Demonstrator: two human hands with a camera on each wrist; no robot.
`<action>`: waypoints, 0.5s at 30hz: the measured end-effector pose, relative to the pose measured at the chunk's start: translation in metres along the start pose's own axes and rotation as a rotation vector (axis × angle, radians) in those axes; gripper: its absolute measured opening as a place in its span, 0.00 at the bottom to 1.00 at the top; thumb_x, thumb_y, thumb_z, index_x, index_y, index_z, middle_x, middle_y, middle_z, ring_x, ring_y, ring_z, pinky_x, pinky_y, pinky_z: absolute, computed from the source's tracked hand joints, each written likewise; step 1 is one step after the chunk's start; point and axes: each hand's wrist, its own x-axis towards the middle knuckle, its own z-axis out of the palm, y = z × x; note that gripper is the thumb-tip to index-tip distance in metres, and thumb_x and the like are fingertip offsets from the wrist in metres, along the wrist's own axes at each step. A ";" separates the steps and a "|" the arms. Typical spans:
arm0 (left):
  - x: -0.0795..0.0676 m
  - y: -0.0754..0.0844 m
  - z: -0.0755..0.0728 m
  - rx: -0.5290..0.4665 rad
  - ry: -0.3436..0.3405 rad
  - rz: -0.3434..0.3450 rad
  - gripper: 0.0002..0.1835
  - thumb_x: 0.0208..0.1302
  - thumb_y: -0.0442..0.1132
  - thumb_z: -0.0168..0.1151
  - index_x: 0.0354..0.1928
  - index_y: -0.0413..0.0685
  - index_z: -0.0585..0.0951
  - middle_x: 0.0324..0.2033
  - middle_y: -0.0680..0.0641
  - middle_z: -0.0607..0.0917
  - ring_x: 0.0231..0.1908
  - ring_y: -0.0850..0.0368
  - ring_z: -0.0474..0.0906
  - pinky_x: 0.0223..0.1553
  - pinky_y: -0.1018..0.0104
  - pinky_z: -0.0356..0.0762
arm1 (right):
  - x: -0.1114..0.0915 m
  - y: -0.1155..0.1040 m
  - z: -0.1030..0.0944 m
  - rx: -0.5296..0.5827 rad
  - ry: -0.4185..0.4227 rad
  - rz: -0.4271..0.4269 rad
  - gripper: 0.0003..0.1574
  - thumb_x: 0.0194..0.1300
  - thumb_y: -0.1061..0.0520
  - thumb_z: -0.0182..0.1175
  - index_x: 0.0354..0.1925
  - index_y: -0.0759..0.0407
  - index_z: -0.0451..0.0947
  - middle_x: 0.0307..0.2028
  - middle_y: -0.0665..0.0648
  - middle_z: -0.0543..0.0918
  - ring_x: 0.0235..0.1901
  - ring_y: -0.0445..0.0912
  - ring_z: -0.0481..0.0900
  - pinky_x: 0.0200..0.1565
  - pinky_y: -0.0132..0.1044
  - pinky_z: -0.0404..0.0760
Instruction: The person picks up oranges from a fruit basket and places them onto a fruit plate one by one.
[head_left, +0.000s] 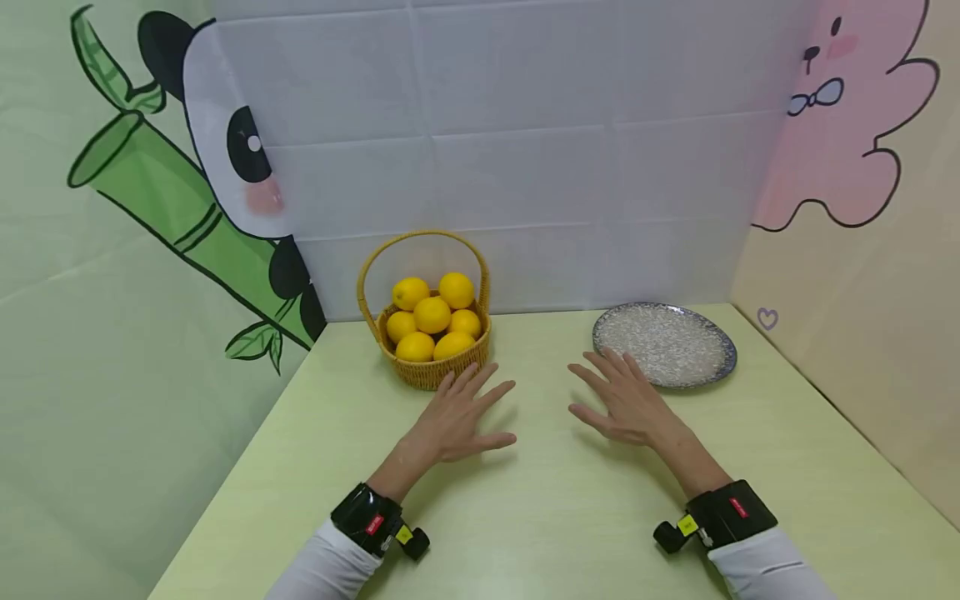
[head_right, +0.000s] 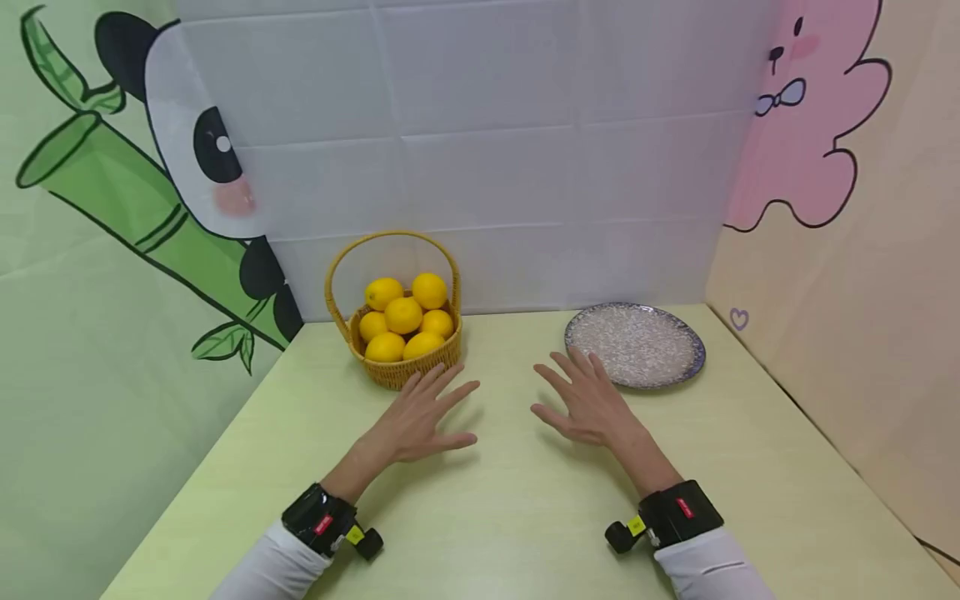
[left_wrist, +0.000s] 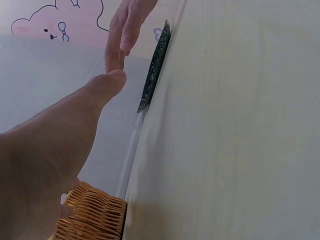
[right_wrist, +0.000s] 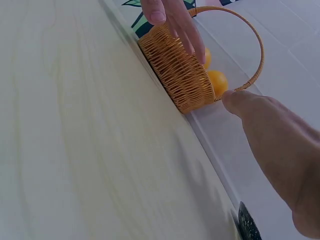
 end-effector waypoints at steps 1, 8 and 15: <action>0.000 0.000 0.000 0.002 0.003 0.000 0.49 0.63 0.83 0.44 0.80 0.68 0.63 0.79 0.46 0.55 0.76 0.40 0.48 0.69 0.32 0.53 | 0.000 0.000 0.000 -0.001 0.001 0.000 0.45 0.72 0.26 0.50 0.76 0.46 0.67 0.75 0.60 0.64 0.76 0.60 0.47 0.74 0.63 0.44; 0.002 -0.002 -0.006 0.000 0.004 -0.012 0.49 0.63 0.83 0.41 0.80 0.69 0.61 0.80 0.47 0.54 0.76 0.41 0.48 0.70 0.33 0.53 | 0.002 0.000 -0.001 0.001 0.000 -0.003 0.45 0.72 0.26 0.50 0.76 0.45 0.68 0.75 0.60 0.65 0.76 0.60 0.48 0.73 0.63 0.44; 0.003 -0.005 -0.018 -0.003 0.022 -0.026 0.48 0.63 0.83 0.42 0.80 0.69 0.61 0.80 0.50 0.52 0.76 0.41 0.48 0.70 0.33 0.53 | 0.010 -0.008 -0.003 0.027 0.000 -0.051 0.43 0.73 0.28 0.51 0.75 0.48 0.69 0.74 0.61 0.66 0.75 0.63 0.49 0.72 0.66 0.48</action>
